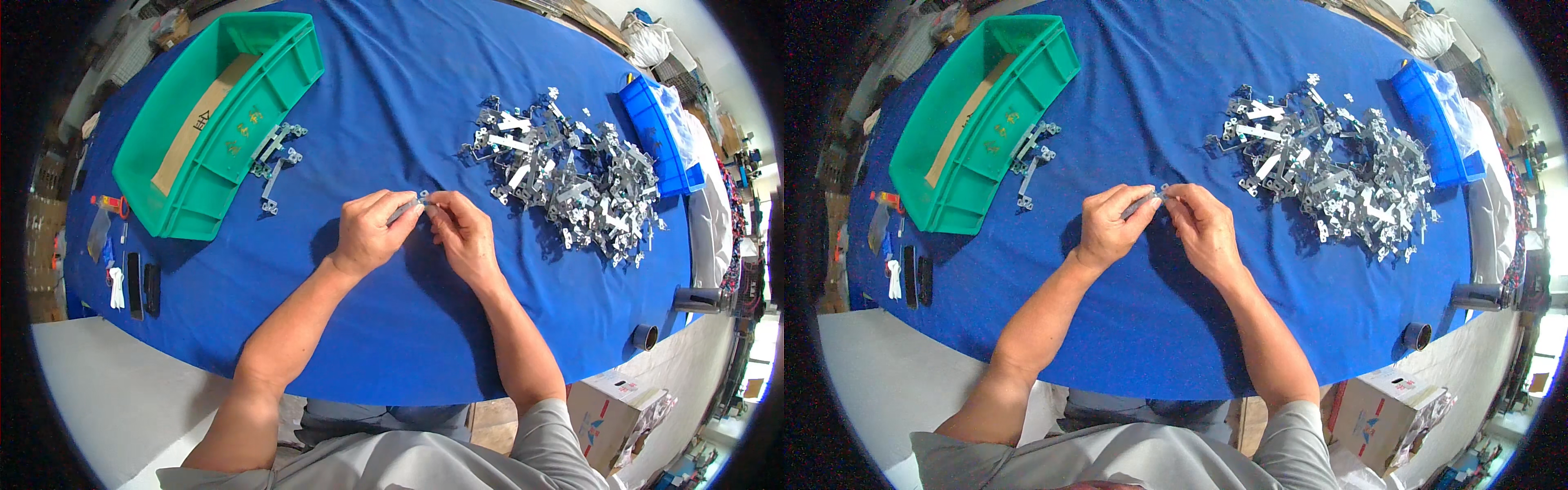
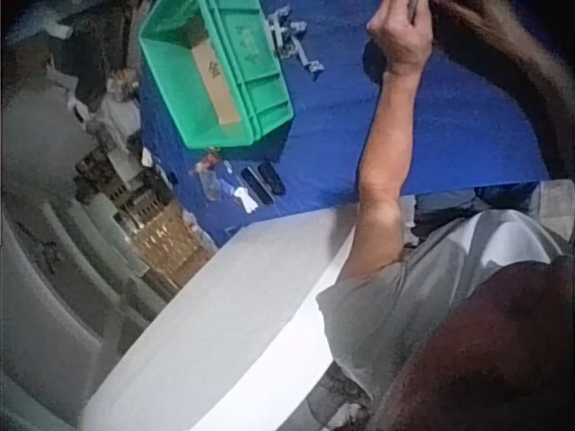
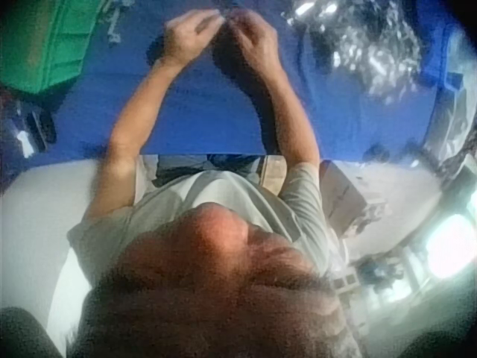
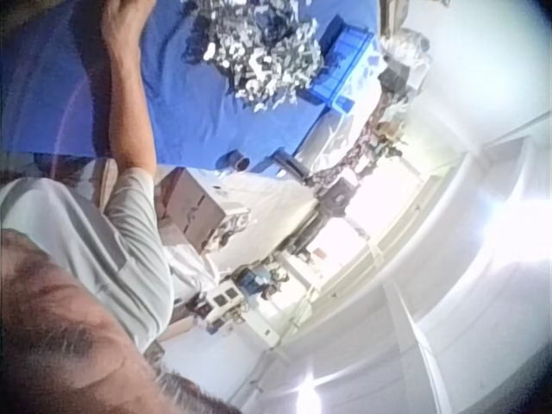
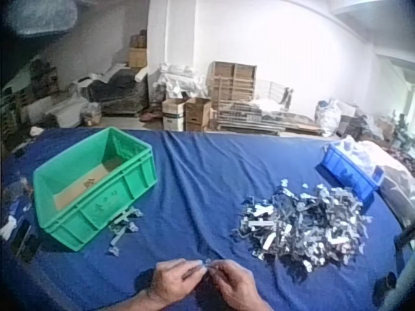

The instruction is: The person assembles small metal components by hand, connecting pins and brackets.

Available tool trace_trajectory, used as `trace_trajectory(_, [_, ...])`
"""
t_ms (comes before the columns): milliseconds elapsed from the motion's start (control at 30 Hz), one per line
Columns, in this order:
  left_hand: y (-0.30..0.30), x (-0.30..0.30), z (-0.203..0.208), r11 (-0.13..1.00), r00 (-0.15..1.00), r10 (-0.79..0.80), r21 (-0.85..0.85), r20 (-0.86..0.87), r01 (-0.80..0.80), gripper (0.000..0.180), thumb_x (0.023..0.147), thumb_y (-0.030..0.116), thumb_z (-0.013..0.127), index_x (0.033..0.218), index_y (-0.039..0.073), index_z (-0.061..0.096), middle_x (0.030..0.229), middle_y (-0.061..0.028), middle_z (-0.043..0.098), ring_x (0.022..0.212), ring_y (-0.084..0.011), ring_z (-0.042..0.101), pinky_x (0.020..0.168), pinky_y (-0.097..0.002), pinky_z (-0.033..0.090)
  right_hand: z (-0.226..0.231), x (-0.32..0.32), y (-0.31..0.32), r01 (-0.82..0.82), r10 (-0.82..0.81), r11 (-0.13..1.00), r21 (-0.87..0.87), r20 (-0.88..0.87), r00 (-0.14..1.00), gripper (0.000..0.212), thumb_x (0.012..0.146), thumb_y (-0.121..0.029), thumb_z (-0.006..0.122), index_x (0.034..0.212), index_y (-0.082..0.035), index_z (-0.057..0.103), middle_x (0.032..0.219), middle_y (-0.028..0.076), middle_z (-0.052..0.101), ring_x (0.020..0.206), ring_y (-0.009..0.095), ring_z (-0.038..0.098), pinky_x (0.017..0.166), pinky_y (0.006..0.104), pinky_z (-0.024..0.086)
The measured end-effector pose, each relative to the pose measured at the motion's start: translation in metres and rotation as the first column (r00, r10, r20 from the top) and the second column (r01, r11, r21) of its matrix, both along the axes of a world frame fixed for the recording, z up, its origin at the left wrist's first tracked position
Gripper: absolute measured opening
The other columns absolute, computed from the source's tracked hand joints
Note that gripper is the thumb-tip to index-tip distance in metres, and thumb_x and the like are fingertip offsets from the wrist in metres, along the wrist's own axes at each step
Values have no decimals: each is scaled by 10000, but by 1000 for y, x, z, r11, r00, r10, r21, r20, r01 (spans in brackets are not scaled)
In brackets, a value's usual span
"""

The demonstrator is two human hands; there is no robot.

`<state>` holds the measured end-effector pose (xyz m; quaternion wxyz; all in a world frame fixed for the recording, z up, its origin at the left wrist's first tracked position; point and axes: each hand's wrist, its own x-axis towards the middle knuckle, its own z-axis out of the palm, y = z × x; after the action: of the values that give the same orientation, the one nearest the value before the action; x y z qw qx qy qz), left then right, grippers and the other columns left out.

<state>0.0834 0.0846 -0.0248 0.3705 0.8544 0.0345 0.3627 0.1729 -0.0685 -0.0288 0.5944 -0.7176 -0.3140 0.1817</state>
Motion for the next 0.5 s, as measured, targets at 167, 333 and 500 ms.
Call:
trace_trajectory(167, [-3, -1, 5, 998, 1000, -24, 60, -12, 24, 141, 816, 41, 766, 934, -13, 710, 735, -124, 684, 601, -215, 665, 530, -322, 499, -9, 6, 4, 21, -74, 991, 129, 418, 906, 125, 985, -62, 596, 1101, -16, 584, 768, 14, 572, 598, 79, 483, 531, 259, 407])
trace_trajectory(333, [1, -2, 0, 998, 999, 39, -42, -4, -40, 143, 831, 39, 763, 953, -16, 713, 786, -121, 711, 657, -178, 688, 577, -298, 523, 2, 2, 1, 183, -136, 968, 170, -257, 957, 80, 1020, -100, 561, 1044, -27, 583, 820, -24, 608, 609, 53, 469, 524, 236, 399])
trace_trajectory(500, [0, -1, 0, 980, 997, 79, -183, 27, -72, 119, 858, 80, 749, 935, 1, 701, 794, -127, 710, 663, -219, 701, 575, -320, 537, 3, -2, 2, 72, -75, 997, -38, -103, 992, 170, 977, -121, 640, 1070, 15, 684, 760, 37, 654, 628, 84, 598, 561, 251, 487])
